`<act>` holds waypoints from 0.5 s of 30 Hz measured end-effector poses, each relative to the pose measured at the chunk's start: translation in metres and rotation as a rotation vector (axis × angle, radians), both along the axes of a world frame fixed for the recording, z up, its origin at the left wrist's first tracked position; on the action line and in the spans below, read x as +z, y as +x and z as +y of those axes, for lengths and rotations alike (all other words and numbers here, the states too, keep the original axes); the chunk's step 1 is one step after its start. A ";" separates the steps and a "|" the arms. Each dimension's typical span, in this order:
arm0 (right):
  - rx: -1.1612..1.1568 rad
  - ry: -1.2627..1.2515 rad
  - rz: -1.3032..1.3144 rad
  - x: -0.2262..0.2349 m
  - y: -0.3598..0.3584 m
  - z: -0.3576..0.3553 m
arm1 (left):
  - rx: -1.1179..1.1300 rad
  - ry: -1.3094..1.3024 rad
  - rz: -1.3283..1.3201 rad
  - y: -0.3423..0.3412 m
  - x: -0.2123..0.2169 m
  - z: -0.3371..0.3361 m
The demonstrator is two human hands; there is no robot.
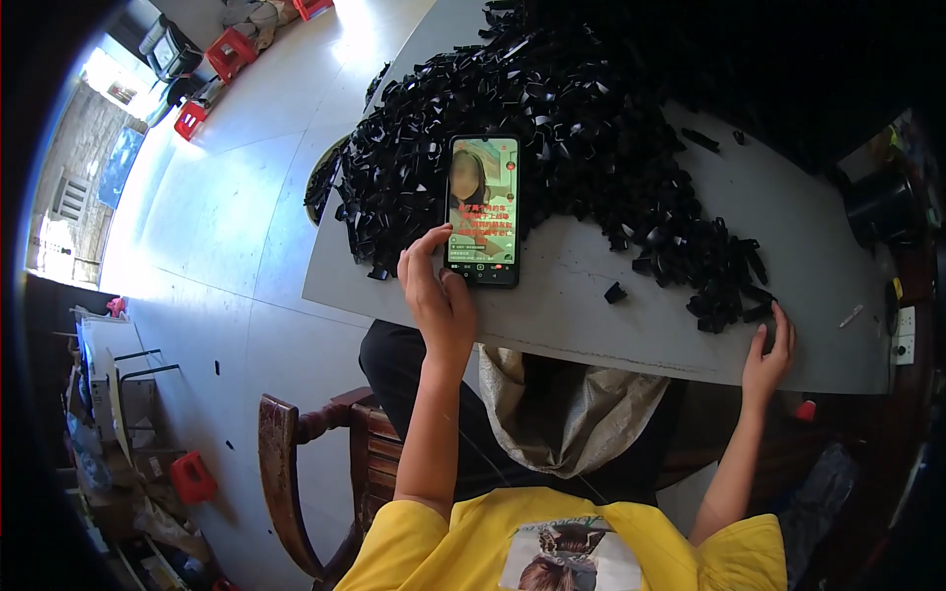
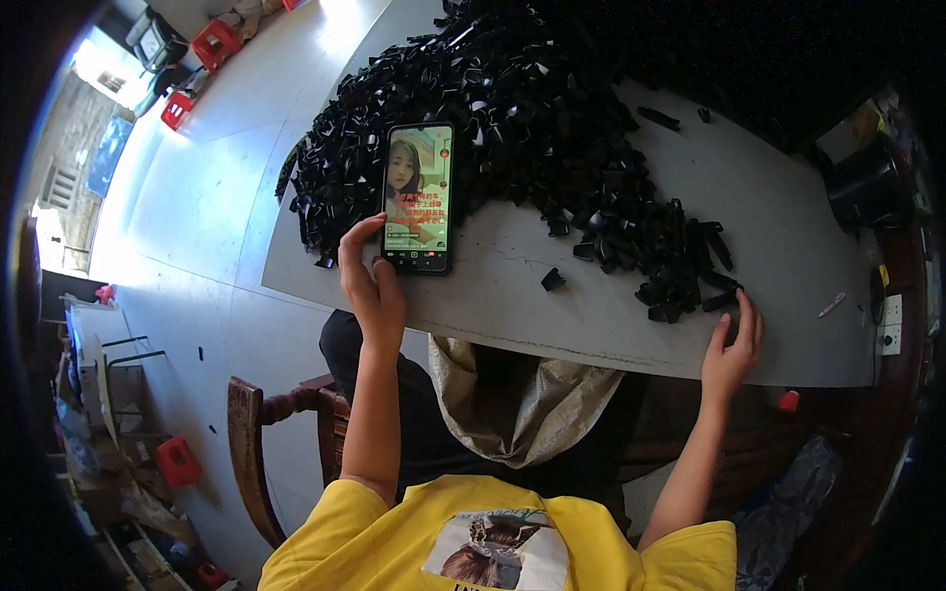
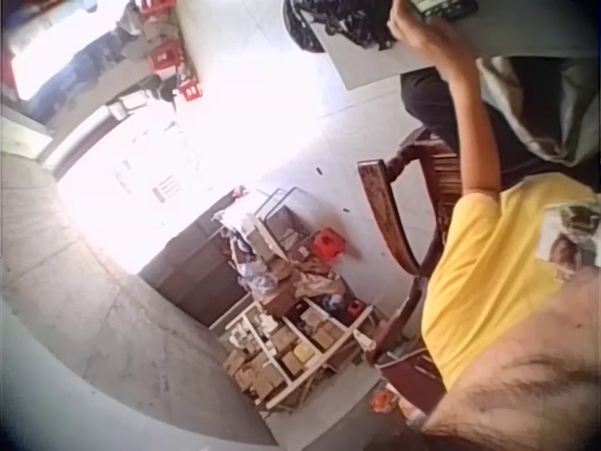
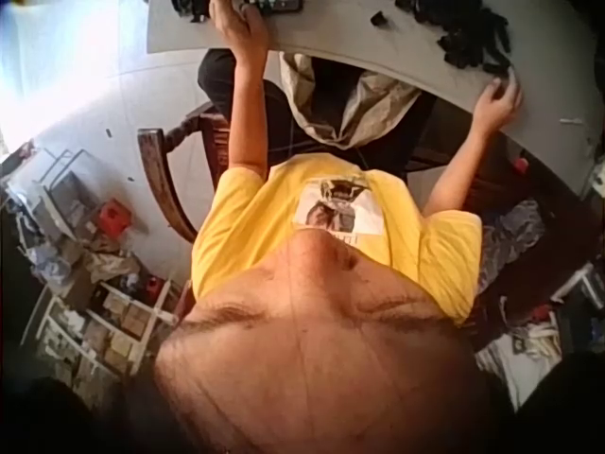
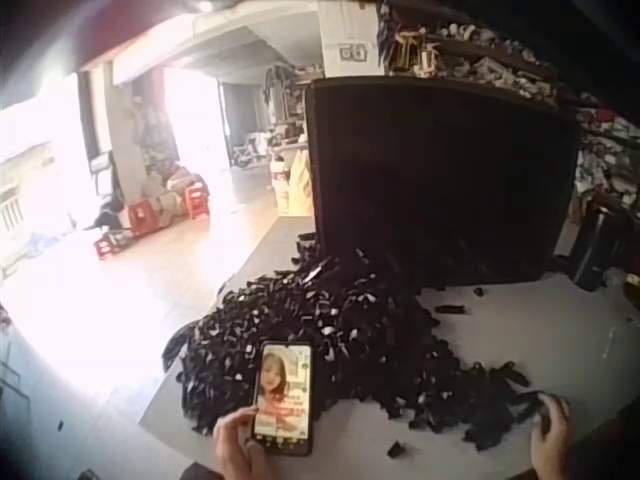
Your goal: Packaging black plastic parts into a small bag at a workstation.
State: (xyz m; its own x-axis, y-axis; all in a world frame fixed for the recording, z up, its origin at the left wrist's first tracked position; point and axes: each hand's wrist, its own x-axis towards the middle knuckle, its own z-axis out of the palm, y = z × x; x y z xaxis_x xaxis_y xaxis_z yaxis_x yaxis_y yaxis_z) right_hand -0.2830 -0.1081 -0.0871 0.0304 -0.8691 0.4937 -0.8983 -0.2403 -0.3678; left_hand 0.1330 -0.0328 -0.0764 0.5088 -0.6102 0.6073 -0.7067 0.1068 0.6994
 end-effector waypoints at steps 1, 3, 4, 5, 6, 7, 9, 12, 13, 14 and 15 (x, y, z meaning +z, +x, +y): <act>0.000 0.001 0.000 0.000 0.000 0.000 | -0.001 -0.005 0.007 0.000 0.000 0.000; 0.001 -0.003 0.016 0.000 -0.001 -0.001 | -0.002 -0.009 0.015 0.000 0.000 0.000; 0.001 -0.002 0.017 -0.001 -0.001 -0.001 | 0.001 -0.004 0.011 0.000 0.000 0.000; 0.001 -0.001 0.002 -0.001 0.000 0.000 | 0.004 0.001 0.008 0.000 0.000 0.000; 0.001 0.000 -0.012 -0.001 0.000 0.000 | 0.005 0.002 0.008 0.000 0.000 0.000; 0.001 0.001 -0.012 0.000 0.000 0.000 | -0.001 -0.001 0.015 0.000 0.001 0.000; 0.001 -0.001 0.019 0.000 0.000 -0.001 | -0.006 -0.003 0.022 -0.001 0.001 0.000; 0.005 -0.007 -0.013 -0.001 0.000 0.000 | 0.003 0.011 0.006 0.000 0.001 0.001; 0.006 -0.007 -0.013 -0.001 0.000 0.000 | 0.001 0.002 0.012 -0.001 0.001 0.000; 0.011 -0.008 0.005 -0.001 -0.001 -0.001 | -0.001 -0.007 0.017 -0.001 0.000 0.000; 0.015 -0.008 0.024 -0.001 -0.002 -0.001 | -0.001 -0.006 0.017 -0.001 0.001 0.000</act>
